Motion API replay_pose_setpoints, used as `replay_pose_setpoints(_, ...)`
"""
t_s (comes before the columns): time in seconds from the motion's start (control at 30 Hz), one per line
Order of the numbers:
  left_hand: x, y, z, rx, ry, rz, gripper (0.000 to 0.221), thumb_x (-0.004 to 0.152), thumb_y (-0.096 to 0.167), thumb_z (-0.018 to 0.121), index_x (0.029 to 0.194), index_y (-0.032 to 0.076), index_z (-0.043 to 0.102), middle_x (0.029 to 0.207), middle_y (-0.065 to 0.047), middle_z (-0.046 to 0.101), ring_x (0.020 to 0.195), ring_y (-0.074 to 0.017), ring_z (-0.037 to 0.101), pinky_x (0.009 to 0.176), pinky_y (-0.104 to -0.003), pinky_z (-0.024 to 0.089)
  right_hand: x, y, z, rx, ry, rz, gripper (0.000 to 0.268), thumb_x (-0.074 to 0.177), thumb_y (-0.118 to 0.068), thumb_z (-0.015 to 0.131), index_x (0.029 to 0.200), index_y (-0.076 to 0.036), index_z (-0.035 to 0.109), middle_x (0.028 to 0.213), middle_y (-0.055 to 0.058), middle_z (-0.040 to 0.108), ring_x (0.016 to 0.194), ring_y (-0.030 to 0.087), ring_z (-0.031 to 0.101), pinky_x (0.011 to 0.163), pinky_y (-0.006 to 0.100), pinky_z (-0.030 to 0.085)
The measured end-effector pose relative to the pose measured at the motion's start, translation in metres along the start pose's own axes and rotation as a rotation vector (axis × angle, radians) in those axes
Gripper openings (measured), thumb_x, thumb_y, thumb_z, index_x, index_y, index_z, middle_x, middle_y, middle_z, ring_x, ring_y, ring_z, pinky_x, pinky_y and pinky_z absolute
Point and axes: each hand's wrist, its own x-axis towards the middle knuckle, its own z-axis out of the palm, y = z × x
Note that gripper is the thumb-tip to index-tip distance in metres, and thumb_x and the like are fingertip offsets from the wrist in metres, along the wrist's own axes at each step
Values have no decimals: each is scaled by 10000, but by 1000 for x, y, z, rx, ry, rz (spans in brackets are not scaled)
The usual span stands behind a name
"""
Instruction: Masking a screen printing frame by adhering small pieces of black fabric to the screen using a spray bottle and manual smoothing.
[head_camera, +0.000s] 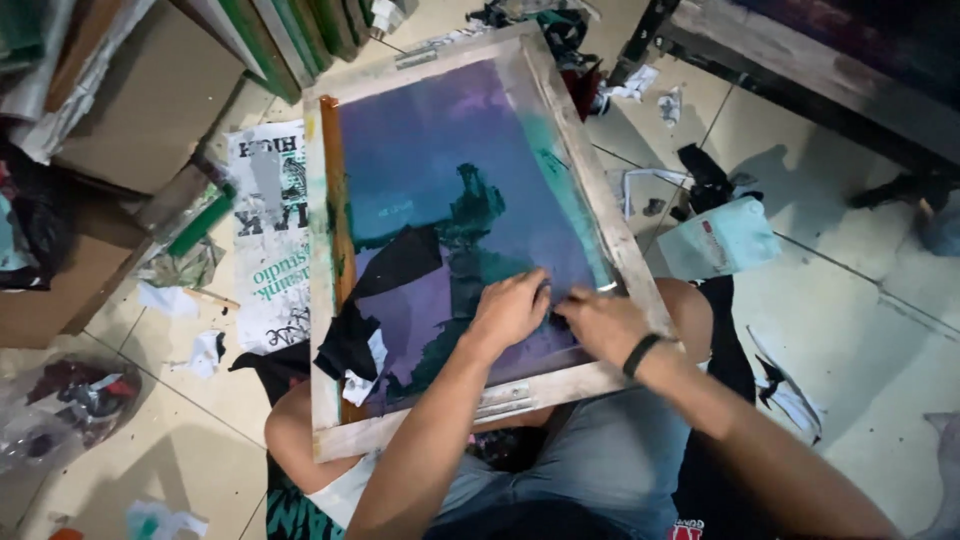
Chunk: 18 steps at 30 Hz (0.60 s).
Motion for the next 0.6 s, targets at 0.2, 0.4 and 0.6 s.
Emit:
replay_pose_setpoints(0.2,10,-10,5,7,139,-36,396,1046,233,445,1337,21,609,1281,-258,661,1252,-445,604,1107,-572,441,77,21,36,-80,249,-15,286,956,-284,499,1034,-328,771,1160,-27,754,979,225,767,739,410,624)
replay_pose_setpoints(0.4,1,-9,0,-39,172,-57,393,1055,198,428,1376,39,589,1321,-238,650,1254,-397,618,1084,-530,474,129,27,14,-122,97,-48,372,1029,-223,451,1275,-267,726,1404,24,660,1231,215,674,927,382,585)
replay_pose_setpoints(0.6,1,-4,6,-22,153,5,356,1055,220,474,1332,73,644,1249,-216,698,1185,-391,665,1010,-532,524,0,2,-2,-216,60,-104,306,984,-205,558,1239,-298,698,1268,-10,694,1018,202,739,779,376,614)
